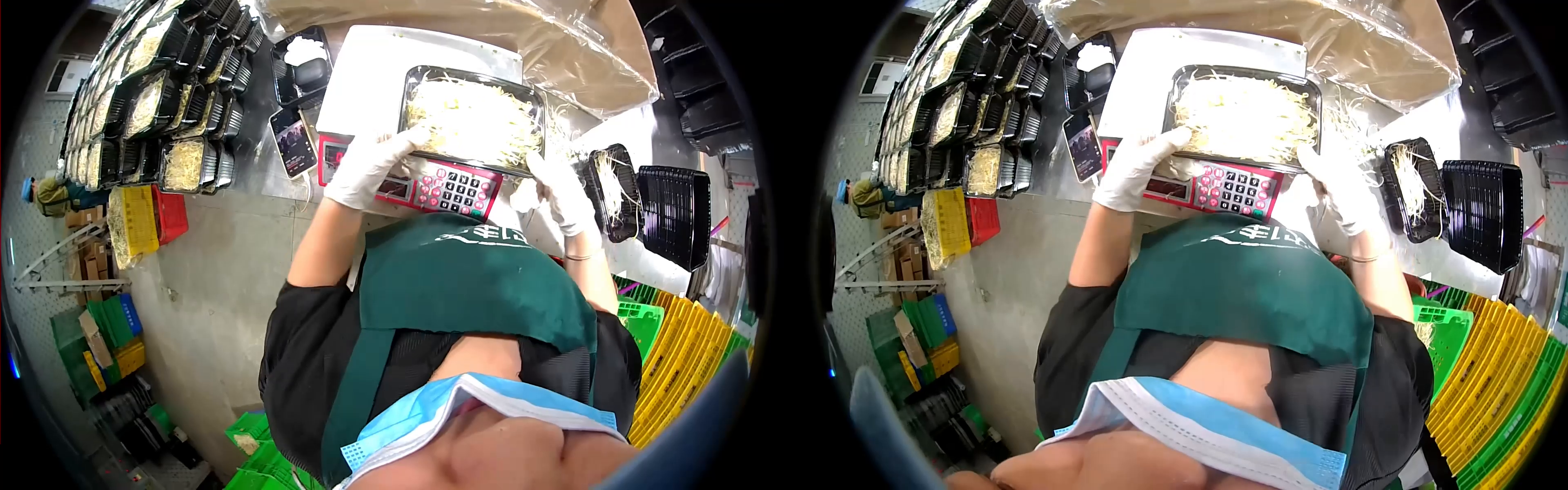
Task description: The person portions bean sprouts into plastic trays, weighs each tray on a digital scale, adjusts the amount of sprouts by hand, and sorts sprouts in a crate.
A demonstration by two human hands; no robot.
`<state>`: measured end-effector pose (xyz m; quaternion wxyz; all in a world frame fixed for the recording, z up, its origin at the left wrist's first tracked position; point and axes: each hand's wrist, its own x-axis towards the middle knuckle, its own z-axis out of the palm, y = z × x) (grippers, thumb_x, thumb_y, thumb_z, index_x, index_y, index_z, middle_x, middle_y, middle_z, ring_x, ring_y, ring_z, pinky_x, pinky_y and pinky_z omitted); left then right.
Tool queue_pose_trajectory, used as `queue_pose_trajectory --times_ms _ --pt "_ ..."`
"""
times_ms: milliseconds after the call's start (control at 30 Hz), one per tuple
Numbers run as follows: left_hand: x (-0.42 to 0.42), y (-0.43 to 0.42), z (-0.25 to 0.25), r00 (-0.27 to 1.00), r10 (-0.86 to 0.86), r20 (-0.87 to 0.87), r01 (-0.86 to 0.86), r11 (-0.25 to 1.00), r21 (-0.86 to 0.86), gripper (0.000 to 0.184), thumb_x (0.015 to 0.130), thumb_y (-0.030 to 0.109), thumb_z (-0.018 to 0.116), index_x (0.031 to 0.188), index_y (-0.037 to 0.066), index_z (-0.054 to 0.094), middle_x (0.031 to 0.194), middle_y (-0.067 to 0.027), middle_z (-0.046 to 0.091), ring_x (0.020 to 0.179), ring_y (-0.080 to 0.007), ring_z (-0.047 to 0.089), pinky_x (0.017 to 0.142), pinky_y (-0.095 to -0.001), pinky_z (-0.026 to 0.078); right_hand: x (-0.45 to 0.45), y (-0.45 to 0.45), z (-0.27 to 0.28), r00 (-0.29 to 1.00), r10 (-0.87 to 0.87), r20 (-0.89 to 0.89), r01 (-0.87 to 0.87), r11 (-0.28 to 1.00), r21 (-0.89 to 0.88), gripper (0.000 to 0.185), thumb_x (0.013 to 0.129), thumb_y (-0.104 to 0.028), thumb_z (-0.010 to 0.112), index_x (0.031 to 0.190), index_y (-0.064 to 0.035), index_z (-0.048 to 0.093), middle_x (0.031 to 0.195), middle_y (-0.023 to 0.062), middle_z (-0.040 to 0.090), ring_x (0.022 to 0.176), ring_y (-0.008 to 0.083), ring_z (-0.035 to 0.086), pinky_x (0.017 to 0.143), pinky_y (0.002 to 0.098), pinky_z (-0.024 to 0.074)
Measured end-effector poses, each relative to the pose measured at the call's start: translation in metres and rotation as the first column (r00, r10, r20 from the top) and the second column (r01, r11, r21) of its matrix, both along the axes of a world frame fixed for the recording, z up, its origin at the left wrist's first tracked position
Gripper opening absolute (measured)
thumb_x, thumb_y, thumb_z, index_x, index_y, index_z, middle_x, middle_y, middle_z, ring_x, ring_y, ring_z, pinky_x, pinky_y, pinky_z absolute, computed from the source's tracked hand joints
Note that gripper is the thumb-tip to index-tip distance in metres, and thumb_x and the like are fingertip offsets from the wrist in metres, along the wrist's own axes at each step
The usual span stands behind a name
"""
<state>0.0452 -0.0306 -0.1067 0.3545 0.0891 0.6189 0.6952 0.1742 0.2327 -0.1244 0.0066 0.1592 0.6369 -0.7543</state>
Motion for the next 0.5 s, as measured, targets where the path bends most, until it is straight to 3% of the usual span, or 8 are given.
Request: queue_pose_trajectory --times_ms 167,233,267,333,400,433,467,500 --pt "0.009 0.016 -0.014 0.973 0.219 0.067 -0.228 0.960 0.163 0.032 0.086 0.017 0.062 0.101 -0.010 0.059 0.082 -0.0142 0.066 0.057 -0.0173 0.064 0.047 -0.0261 0.052 -0.004 -0.027 0.015 0.987 -0.136 -0.087 0.123 0.982 -0.143 0.038 0.087 -0.025 0.062 0.114 -0.0002 0.054 0.082 0.0024 0.064 0.057 0.0046 0.054 0.049 0.0179 0.0409" --pt "0.008 0.013 -0.016 0.965 0.219 0.145 -0.243 0.953 0.179 0.031 0.086 0.018 0.061 0.101 -0.009 0.060 0.082 -0.0139 0.066 0.059 -0.0180 0.064 0.049 -0.0273 0.052 0.004 -0.016 0.022 0.994 0.000 0.105 -0.029 0.962 0.273 0.048 0.084 -0.020 0.064 0.126 -0.0030 0.047 0.076 0.0012 0.061 0.055 0.0031 0.052 0.046 0.0174 0.0381" --pt "0.007 0.010 -0.017 0.951 0.215 0.221 -0.258 0.947 0.193 0.031 0.087 0.019 0.060 0.101 -0.008 0.060 0.082 -0.0137 0.066 0.060 -0.0187 0.065 0.051 -0.0285 0.052 0.005 -0.007 0.023 0.997 0.016 0.081 -0.047 0.916 0.398 0.042 0.084 -0.021 0.064 0.120 -0.0029 0.052 0.075 0.0014 0.061 0.059 0.0050 0.053 0.051 0.0196 0.0407" --pt "0.007 -0.001 -0.030 0.938 0.163 0.307 -0.250 0.931 0.268 0.028 0.086 0.020 0.061 0.099 -0.005 0.061 0.083 -0.0132 0.067 0.067 -0.0210 0.066 0.056 -0.0294 0.052 0.000 0.008 0.021 0.993 0.042 -0.109 0.047 0.712 0.701 0.032 0.085 -0.023 0.064 0.110 -0.0025 0.060 0.074 0.0017 0.060 0.065 0.0089 0.055 0.060 0.0242 0.0449" --pt "0.014 -0.007 -0.049 0.945 -0.123 0.303 0.109 0.992 0.063 0.026 0.084 0.021 0.061 0.095 -0.003 0.064 0.087 -0.0138 0.068 0.075 -0.0223 0.067 0.064 -0.0285 0.053 -0.021 0.013 0.053 0.983 -0.079 -0.165 0.183 0.419 0.889 0.029 0.085 -0.027 0.065 0.100 -0.0025 0.063 0.079 0.0075 0.063 0.077 0.0165 0.059 0.072 0.0317 0.0470" --pt "0.032 0.003 -0.039 0.964 -0.178 0.196 0.157 0.980 0.119 0.034 0.087 0.031 0.060 0.095 -0.002 0.067 0.083 -0.0120 0.069 0.073 -0.0128 0.065 0.063 -0.0247 0.052 -0.043 0.013 0.054 0.911 -0.028 -0.411 0.388 0.396 0.832 0.030 0.085 -0.028 0.065 0.100 -0.0030 0.063 0.082 0.0095 0.064 0.079 0.0195 0.061 0.074 0.0335 0.0474" --pt "0.038 0.014 -0.043 0.937 -0.342 0.074 0.306 0.903 0.302 0.031 0.089 0.025 0.056 0.101 -0.003 0.066 0.086 -0.0103 0.069 0.077 -0.0128 0.065 0.066 -0.0260 0.052 -0.067 0.007 0.059 0.747 0.255 -0.614 0.600 0.141 0.788 0.032 0.086 -0.034 0.063 0.098 -0.0040 0.062 0.087 0.0139 0.064 0.083 0.0274 0.061 0.074 0.0369 0.0478" --pt "0.044 0.025 -0.039 0.930 -0.341 -0.137 0.362 0.913 0.188 0.030 0.090 0.022 0.056 0.103 -0.003 0.065 0.089 -0.0105 0.069 0.079 -0.0132 0.065 0.068 -0.0259 0.052 -0.090 -0.010 0.074 0.763 0.287 -0.580 0.563 0.148 0.813 0.037 0.088 -0.040 0.056 0.101 -0.0057 0.061 0.091 0.0170 0.063 0.087 0.0338 0.060 0.077 0.0406 0.0479"
